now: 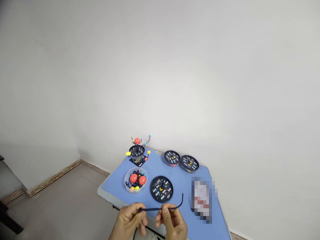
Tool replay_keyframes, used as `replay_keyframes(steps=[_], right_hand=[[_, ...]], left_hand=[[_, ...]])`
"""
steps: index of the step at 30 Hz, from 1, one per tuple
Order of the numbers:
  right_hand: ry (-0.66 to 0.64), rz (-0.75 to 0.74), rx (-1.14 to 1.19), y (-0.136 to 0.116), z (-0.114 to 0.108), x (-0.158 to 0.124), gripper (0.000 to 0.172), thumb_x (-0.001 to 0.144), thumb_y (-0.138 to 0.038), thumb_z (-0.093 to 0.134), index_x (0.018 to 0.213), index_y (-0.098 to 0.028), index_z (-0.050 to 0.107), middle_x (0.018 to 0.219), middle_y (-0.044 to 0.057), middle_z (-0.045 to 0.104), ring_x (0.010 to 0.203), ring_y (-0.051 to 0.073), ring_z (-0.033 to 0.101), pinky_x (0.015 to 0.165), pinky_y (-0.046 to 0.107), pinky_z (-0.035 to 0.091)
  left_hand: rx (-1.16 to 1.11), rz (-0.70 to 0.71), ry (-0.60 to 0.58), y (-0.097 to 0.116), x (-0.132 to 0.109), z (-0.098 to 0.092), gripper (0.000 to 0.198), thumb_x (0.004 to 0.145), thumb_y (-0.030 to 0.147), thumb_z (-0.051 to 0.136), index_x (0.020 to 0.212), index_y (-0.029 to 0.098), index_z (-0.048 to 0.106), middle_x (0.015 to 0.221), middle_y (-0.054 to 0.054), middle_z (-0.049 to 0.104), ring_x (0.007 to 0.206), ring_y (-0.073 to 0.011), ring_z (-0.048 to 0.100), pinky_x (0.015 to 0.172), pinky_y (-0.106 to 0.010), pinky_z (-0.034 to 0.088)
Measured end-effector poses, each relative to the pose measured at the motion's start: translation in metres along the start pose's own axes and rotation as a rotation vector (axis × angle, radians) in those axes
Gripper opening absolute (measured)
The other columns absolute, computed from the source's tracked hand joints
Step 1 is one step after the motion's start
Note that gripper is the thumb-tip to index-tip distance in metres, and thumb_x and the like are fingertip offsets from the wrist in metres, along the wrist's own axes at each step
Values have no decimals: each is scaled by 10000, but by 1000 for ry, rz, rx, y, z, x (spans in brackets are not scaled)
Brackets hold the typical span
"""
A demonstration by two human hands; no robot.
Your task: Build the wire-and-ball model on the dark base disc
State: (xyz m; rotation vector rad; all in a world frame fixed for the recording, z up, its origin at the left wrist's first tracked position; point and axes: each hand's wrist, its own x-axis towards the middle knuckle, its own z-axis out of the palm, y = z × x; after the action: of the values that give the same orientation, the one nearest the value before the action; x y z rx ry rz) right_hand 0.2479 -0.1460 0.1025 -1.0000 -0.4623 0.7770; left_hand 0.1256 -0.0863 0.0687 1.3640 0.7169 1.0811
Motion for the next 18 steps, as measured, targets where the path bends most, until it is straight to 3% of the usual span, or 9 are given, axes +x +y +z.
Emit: replay_keyframes(steps=[3, 8, 13, 15, 18], right_hand=[[-33, 12, -17, -10, -7, 14, 393, 627, -498, 832, 753, -157, 684, 548, -3, 629, 514, 136, 552, 492, 234, 459], [-97, 88, -56, -17, -7, 32, 478, 629, -506, 829, 922, -153, 693, 680, 10, 663, 589, 150, 569, 534, 253, 471], [-123, 53, -115, -10, 3, 54, 409, 618, -534, 819, 689, -161, 667, 511, -48, 530, 481, 106, 448, 469, 233, 393], [-112, 63, -120, -8, 6, 66, 428, 591, -542, 826, 590, -171, 613, 489, -53, 502, 467, 102, 426, 447, 232, 364], [-97, 80, -124, -6, 8, 89, 449, 560, -546, 834, 548, -178, 577, 497, -48, 510, 469, 102, 422, 446, 234, 347]], left_hand=[[-13, -13, 45, -4, 12, 20, 558, 728, 691, 651, 810, 143, 715, 519, -5, 621, 347, -95, 553, 360, -168, 437], [-55, 6, 83, 21, 32, 49, 459, 733, 597, 689, 811, 146, 724, 508, 16, 589, 368, -90, 513, 393, -188, 435], [-13, 18, 28, 26, 53, 65, 339, 796, 463, 631, 697, 144, 692, 483, 28, 531, 393, -83, 460, 398, -188, 364], [18, -8, 15, 19, 61, 66, 284, 772, 400, 643, 858, 137, 708, 527, 26, 563, 422, -96, 478, 410, -195, 367], [75, -24, 67, 7, 75, 61, 450, 718, 313, 671, 1134, 144, 638, 633, 31, 595, 491, -117, 512, 452, -214, 415]])
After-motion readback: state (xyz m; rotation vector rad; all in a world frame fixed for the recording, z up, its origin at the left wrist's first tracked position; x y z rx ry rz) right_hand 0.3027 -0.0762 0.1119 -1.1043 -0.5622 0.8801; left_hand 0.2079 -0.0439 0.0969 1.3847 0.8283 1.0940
